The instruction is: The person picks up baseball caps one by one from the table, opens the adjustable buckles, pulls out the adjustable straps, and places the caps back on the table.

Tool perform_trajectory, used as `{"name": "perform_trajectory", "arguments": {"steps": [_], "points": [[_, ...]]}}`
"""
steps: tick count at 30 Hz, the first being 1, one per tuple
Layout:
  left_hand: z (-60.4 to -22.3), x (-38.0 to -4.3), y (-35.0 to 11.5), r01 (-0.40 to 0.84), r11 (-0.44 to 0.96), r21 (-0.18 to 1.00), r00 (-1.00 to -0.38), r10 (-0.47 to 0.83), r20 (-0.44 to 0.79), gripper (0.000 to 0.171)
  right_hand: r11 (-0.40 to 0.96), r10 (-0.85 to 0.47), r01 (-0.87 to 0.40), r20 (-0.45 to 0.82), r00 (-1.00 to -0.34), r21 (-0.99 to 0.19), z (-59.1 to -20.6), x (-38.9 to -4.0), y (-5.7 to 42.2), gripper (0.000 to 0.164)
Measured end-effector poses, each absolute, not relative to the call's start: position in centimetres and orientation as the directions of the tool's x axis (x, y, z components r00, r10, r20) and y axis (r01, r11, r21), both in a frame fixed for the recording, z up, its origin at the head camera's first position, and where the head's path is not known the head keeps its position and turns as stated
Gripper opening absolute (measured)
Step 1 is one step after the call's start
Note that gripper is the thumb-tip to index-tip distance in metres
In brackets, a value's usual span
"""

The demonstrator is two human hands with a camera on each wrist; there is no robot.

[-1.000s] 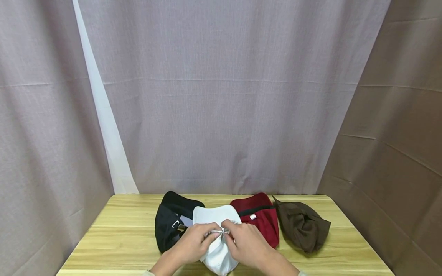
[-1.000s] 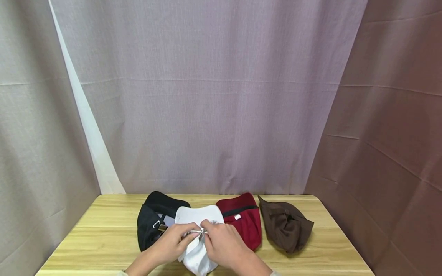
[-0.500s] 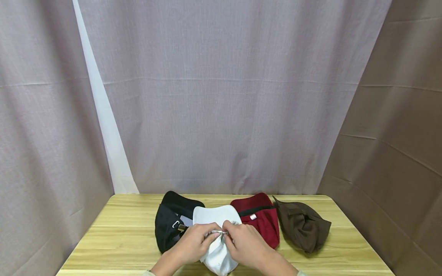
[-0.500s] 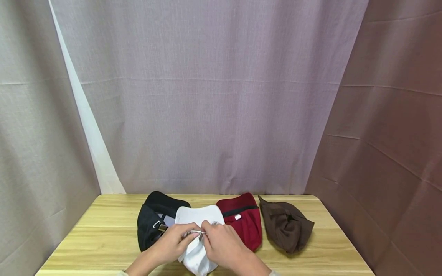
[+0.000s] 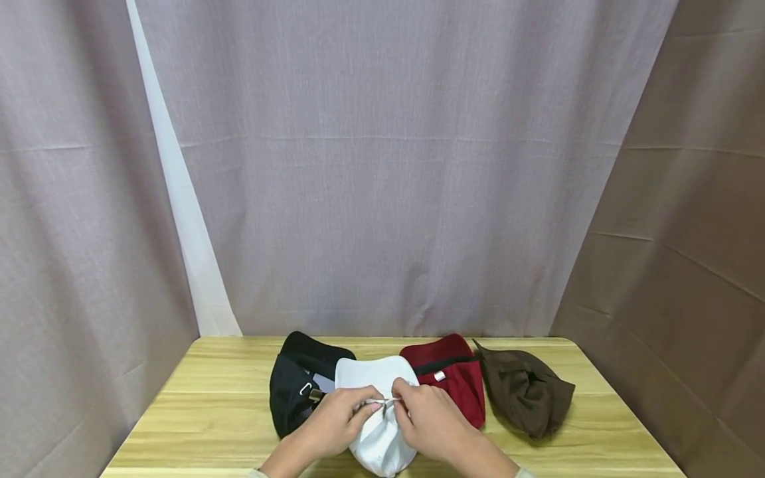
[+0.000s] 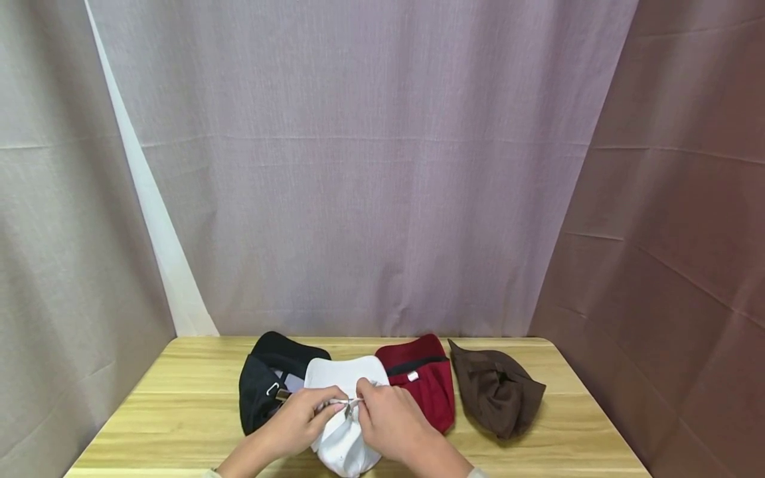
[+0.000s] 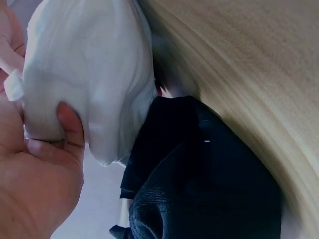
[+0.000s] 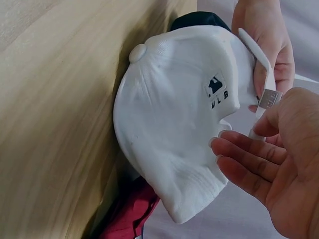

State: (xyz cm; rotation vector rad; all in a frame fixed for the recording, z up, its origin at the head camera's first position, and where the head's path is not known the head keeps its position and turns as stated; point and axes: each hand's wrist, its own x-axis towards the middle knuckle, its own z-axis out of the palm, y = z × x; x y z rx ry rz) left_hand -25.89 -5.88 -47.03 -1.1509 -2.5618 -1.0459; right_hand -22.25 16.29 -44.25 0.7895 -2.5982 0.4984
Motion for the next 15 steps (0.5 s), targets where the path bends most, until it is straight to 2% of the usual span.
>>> {"name": "perform_trajectory", "arguments": {"steps": [7, 15], "points": [[-46.97, -25.84, -5.89, 0.69, 0.465, 0.555, -0.706, 0.6, 0.375, 0.018, 0.781, -0.446, -0.584, 0.454, -0.771, -0.224, -44.35, -22.21, 16.54, 0.009], [-46.94, -25.87, -5.82, 0.686, 0.465, 0.559, -0.709, 0.597, 0.374, 0.018, 0.752, -0.48, -0.629, 0.49, -0.727, -0.197, -44.17, -22.02, 16.37, 0.008]]}}
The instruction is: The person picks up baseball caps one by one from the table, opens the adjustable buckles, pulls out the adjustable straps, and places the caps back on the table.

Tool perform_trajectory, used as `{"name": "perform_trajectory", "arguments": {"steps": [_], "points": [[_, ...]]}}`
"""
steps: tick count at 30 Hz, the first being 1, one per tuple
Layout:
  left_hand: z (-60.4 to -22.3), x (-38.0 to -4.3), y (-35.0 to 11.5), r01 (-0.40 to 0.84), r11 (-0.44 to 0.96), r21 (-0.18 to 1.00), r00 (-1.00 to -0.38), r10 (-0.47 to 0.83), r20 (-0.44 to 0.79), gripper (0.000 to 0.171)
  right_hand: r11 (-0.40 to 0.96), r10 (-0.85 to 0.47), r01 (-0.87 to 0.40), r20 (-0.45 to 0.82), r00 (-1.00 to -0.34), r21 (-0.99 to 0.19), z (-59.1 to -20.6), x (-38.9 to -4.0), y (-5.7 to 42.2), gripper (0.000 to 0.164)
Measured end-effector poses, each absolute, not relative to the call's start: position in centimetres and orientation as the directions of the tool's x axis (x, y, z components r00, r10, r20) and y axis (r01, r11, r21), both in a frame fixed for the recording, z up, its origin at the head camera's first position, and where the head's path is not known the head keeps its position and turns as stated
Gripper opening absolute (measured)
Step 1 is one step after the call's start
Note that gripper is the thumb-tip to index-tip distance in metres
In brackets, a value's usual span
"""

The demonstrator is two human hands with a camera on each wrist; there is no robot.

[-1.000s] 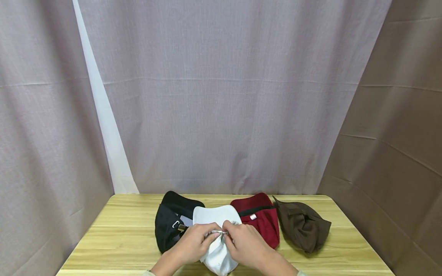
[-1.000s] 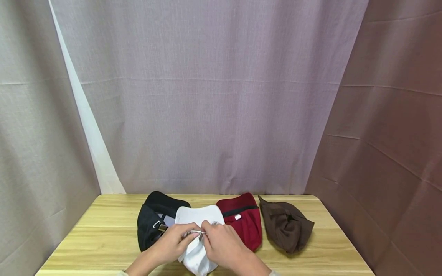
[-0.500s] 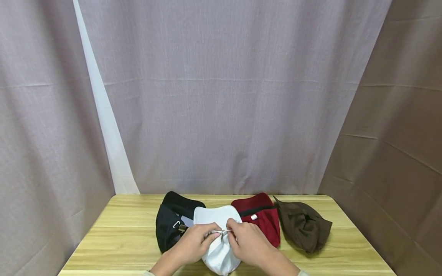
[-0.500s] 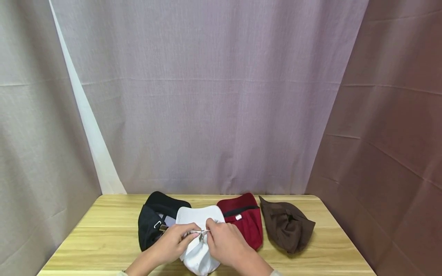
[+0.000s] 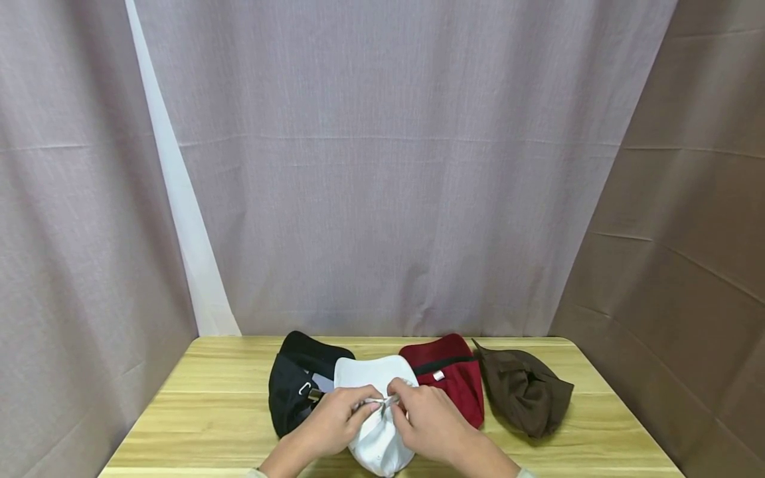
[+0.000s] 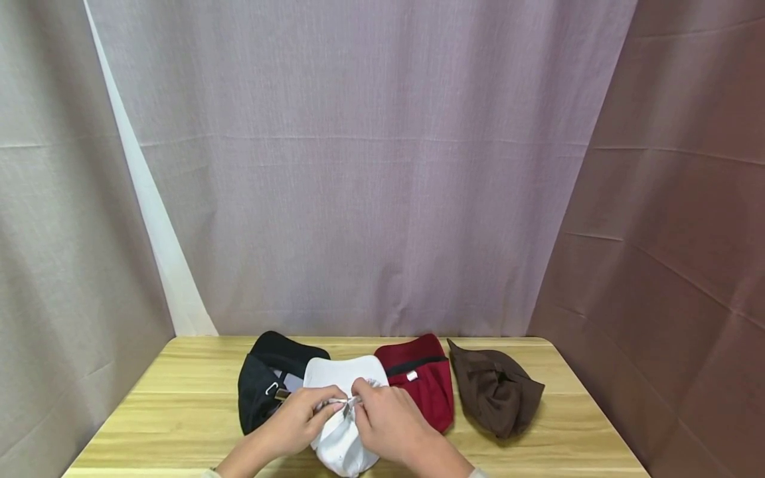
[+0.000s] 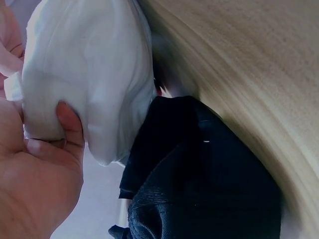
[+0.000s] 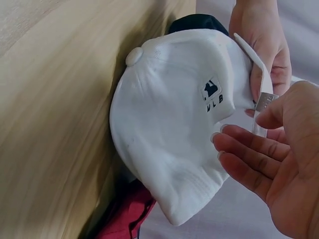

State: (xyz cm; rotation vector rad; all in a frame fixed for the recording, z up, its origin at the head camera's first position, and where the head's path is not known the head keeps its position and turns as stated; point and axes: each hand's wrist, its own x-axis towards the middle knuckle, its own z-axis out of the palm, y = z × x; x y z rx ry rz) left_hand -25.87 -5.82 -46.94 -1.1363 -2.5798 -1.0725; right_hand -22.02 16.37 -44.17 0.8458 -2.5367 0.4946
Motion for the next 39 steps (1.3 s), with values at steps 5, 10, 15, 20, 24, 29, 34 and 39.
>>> {"name": "perform_trajectory", "arguments": {"steps": [5, 10, 15, 20, 24, 29, 34, 39], "points": [[-46.89, -25.87, -5.79, 0.676, 0.463, 0.574, -0.717, 0.594, 0.365, 0.019, 0.731, -0.491, -0.643, 0.476, -0.729, -0.23, -43.96, -21.95, 15.98, 0.006], [-46.88, -25.83, -5.79, 0.673, 0.461, 0.579, -0.719, 0.591, 0.366, 0.019, 0.734, -0.493, -0.645, 0.486, -0.722, -0.214, -43.88, -21.85, 15.73, 0.01], [-46.93, -25.81, -5.79, 0.68, 0.459, 0.572, -0.715, 0.591, 0.374, 0.019, 0.742, -0.489, -0.635, 0.477, -0.731, -0.214, -43.81, -21.83, 15.72, 0.011], [-46.89, -25.85, -5.79, 0.681, 0.46, 0.57, -0.714, 0.592, 0.375, 0.018, 0.754, -0.475, -0.618, 0.465, -0.747, -0.223, -43.7, -21.89, 15.86, 0.011], [-46.9, -25.86, -5.83, 0.677, 0.46, 0.575, -0.716, 0.594, 0.367, 0.018, 0.771, -0.447, -0.587, 0.447, -0.774, -0.245, -43.75, -21.98, 16.19, 0.01], [-46.9, -25.84, -5.82, 0.675, 0.46, 0.578, -0.718, 0.592, 0.367, 0.018, 0.774, -0.437, -0.578, 0.441, -0.784, -0.259, -43.92, -22.18, 16.52, 0.01], [-46.85, -25.85, -5.83, 0.669, 0.462, 0.583, -0.722, 0.59, 0.361, 0.018, 0.771, -0.443, -0.583, 0.442, -0.78, -0.255, -44.03, -22.23, 16.58, 0.008], [-46.8, -25.91, -5.92, 0.658, 0.46, 0.596, -0.728, 0.593, 0.344, 0.019, 0.771, -0.455, -0.593, 0.45, -0.768, -0.233, -43.93, -22.08, 16.48, 0.005]]}}
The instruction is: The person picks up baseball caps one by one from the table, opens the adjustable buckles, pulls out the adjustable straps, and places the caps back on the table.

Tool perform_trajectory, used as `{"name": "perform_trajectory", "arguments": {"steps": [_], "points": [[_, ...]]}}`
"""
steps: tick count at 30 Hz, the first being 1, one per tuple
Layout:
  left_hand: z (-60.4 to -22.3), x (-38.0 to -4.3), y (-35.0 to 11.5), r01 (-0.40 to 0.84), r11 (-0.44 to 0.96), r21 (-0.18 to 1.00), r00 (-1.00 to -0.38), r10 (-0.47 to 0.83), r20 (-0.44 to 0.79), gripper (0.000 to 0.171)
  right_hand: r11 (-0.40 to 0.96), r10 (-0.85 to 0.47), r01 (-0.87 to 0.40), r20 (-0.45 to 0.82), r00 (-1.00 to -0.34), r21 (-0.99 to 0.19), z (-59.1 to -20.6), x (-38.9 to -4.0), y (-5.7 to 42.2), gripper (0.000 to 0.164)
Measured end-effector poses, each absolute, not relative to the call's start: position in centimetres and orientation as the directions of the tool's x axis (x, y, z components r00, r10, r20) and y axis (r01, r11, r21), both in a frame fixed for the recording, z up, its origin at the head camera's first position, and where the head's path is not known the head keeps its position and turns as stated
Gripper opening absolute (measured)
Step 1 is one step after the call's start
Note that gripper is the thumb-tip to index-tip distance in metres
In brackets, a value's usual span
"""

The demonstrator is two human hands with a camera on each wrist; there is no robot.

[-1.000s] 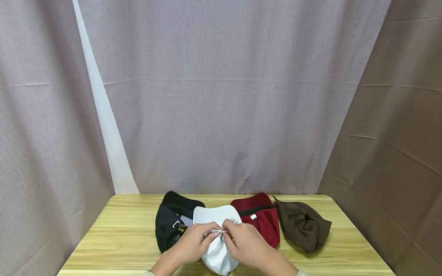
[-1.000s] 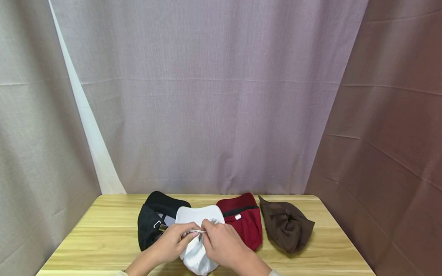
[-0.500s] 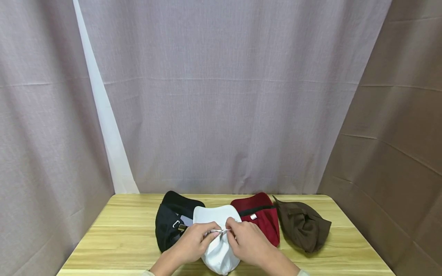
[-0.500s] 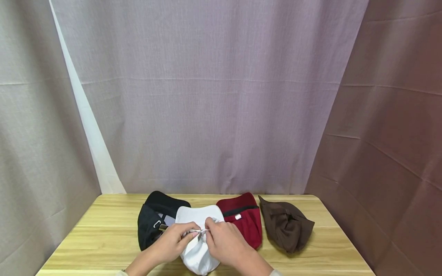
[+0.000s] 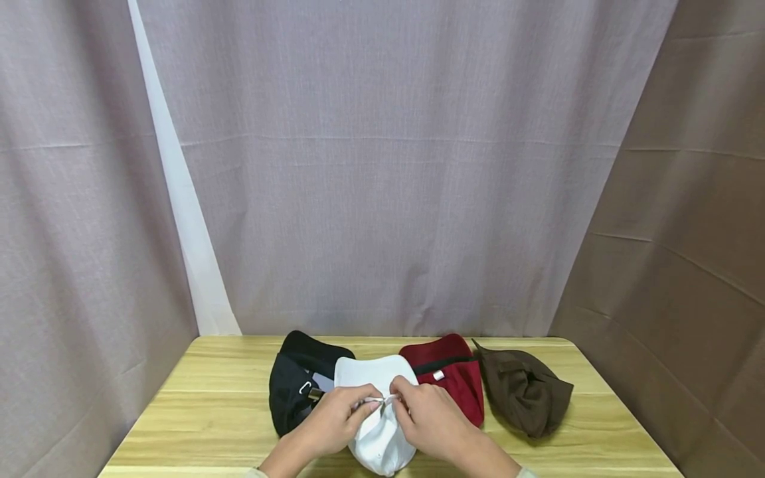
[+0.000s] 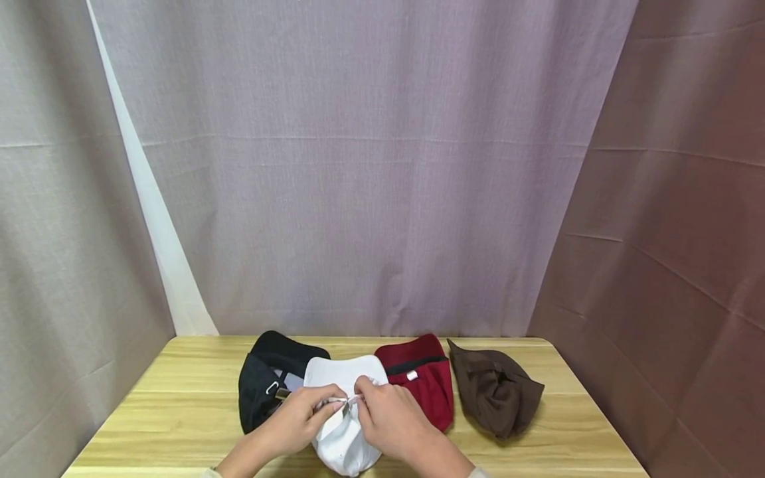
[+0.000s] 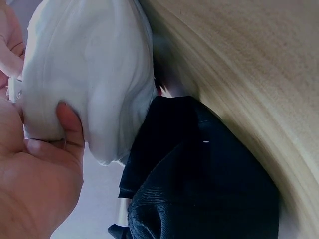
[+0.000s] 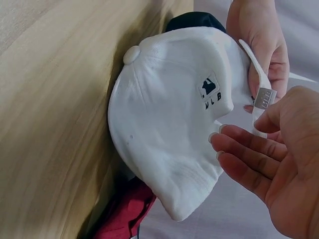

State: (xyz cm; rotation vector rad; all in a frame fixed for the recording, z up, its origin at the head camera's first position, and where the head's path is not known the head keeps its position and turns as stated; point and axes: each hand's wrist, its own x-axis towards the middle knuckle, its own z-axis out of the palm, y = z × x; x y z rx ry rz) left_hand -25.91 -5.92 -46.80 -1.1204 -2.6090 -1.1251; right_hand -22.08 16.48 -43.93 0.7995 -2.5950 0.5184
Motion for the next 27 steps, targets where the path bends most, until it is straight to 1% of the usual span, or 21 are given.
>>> {"name": "perform_trajectory", "arguments": {"steps": [3, 5, 9, 13, 21, 27], "points": [[-46.77, -25.95, -5.96, 0.659, 0.463, 0.593, -0.727, 0.595, 0.343, 0.019, 0.756, -0.473, -0.612, 0.451, -0.756, -0.233, -43.72, -21.96, 16.33, 0.011], [-46.74, -25.95, -5.95, 0.659, 0.462, 0.594, -0.726, 0.596, 0.342, 0.019, 0.743, -0.487, -0.624, 0.445, -0.752, -0.242, -43.61, -21.9, 16.21, 0.011], [-46.72, -25.89, -5.89, 0.656, 0.46, 0.599, -0.727, 0.598, 0.337, 0.021, 0.731, -0.506, -0.643, 0.448, -0.737, -0.23, -43.61, -21.88, 15.98, 0.005], [-46.68, -25.79, -5.83, 0.658, 0.462, 0.595, -0.727, 0.595, 0.342, 0.021, 0.734, -0.512, -0.651, 0.471, -0.718, -0.193, -43.73, -21.84, 15.85, 0.008], [-46.63, -25.73, -5.83, 0.666, 0.466, 0.583, -0.722, 0.599, 0.346, 0.021, 0.74, -0.51, -0.647, 0.477, -0.716, -0.181, -43.69, -21.78, 15.82, 0.009], [-46.57, -25.66, -5.88, 0.674, 0.468, 0.572, -0.717, 0.6, 0.354, 0.02, 0.756, -0.491, -0.626, 0.468, -0.735, -0.191, -43.86, -21.89, 16.16, 0.011]]}}
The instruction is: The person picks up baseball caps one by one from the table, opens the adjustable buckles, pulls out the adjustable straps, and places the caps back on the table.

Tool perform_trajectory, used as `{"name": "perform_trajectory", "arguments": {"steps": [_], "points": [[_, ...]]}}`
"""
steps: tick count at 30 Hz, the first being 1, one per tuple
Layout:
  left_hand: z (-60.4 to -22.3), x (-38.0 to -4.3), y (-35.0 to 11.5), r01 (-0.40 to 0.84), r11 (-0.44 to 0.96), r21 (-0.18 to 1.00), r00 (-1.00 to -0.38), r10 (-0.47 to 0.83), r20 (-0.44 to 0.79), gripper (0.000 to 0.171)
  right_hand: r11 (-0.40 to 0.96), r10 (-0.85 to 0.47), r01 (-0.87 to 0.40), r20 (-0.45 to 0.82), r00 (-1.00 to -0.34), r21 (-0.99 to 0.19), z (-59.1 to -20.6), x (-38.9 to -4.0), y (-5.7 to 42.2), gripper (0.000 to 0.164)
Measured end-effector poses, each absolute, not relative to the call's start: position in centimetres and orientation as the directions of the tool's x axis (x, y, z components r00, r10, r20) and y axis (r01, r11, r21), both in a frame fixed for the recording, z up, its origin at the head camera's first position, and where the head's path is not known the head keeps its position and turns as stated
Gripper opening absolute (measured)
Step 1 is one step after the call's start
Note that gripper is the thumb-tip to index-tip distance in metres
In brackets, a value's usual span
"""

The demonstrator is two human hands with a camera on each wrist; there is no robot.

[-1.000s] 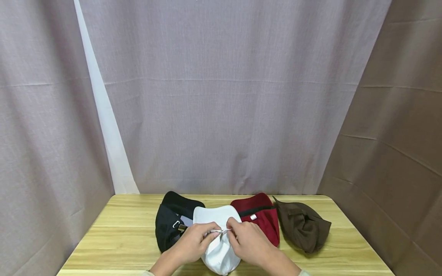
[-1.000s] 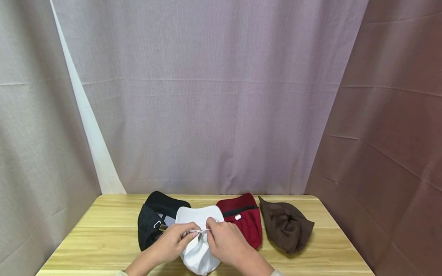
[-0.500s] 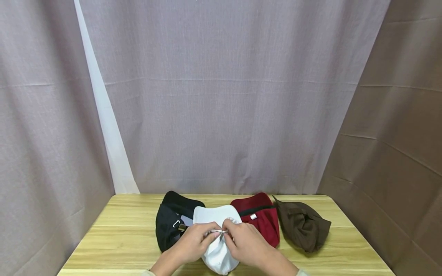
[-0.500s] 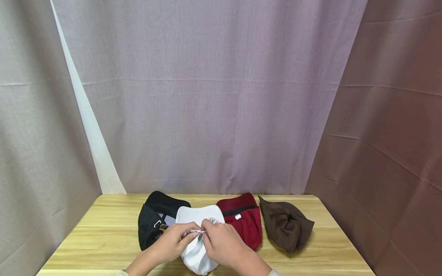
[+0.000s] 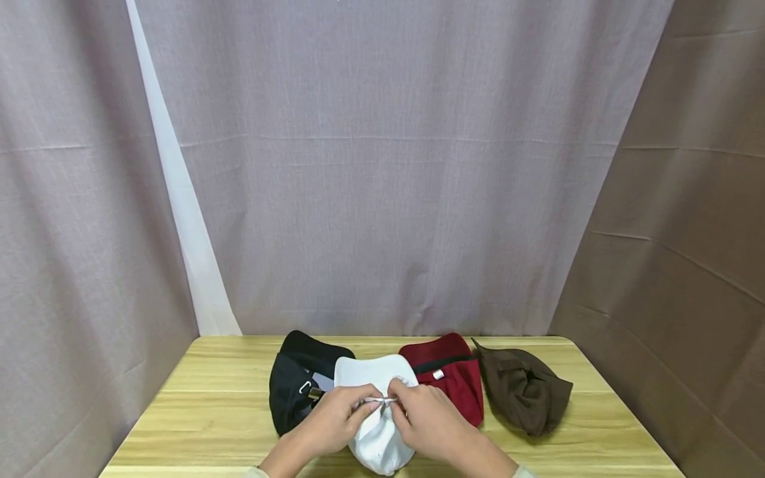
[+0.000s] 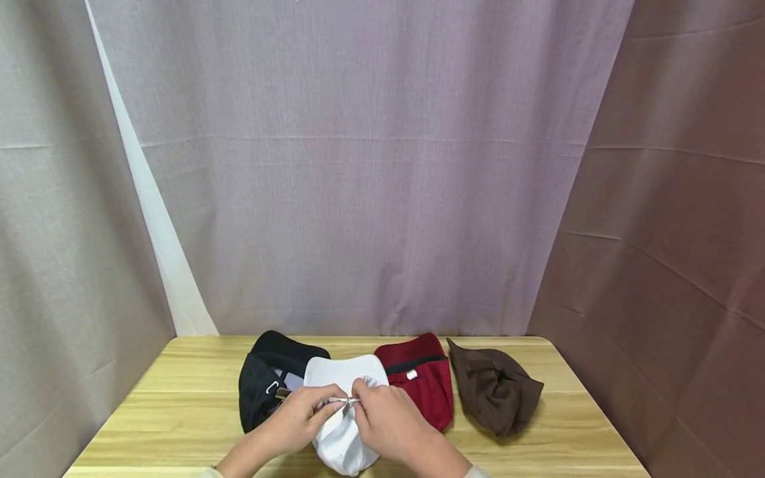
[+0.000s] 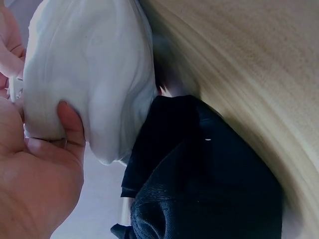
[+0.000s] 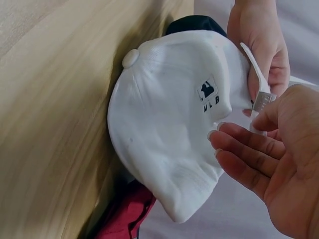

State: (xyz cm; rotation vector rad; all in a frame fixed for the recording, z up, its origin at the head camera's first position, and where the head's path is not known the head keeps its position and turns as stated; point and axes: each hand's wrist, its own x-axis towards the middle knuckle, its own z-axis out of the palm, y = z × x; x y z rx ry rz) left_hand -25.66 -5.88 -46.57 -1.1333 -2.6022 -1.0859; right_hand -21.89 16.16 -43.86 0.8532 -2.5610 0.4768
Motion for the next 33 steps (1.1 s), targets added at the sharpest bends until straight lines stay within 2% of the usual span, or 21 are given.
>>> {"name": "perform_trajectory", "arguments": {"steps": [10, 18, 22, 26, 33], "points": [[-46.64, -25.84, -5.94, 0.651, 0.472, 0.595, -0.732, 0.597, 0.328, 0.019, 0.774, -0.455, -0.589, 0.443, -0.773, -0.232, -43.97, -22.11, 16.72, 0.011], [-46.81, -25.94, -5.89, 0.652, 0.466, 0.598, -0.73, 0.6, 0.328, 0.019, 0.773, -0.466, -0.598, 0.45, -0.762, -0.213, -44.04, -21.94, 16.58, 0.006], [-46.97, -25.9, -5.92, 0.668, 0.466, 0.581, -0.721, 0.598, 0.35, 0.02, 0.753, -0.488, -0.62, 0.444, -0.751, -0.221, -43.88, -21.77, 16.24, 0.01], [-46.97, -25.83, -5.89, 0.675, 0.469, 0.57, -0.718, 0.596, 0.359, 0.02, 0.742, -0.499, -0.632, 0.446, -0.743, -0.223, -43.77, -21.76, 15.93, 0.001], [-46.83, -25.79, -5.9, 0.672, 0.472, 0.571, -0.72, 0.598, 0.353, 0.021, 0.749, -0.501, -0.628, 0.44, -0.745, -0.211, -43.74, -21.85, 15.77, 0.008]]}}
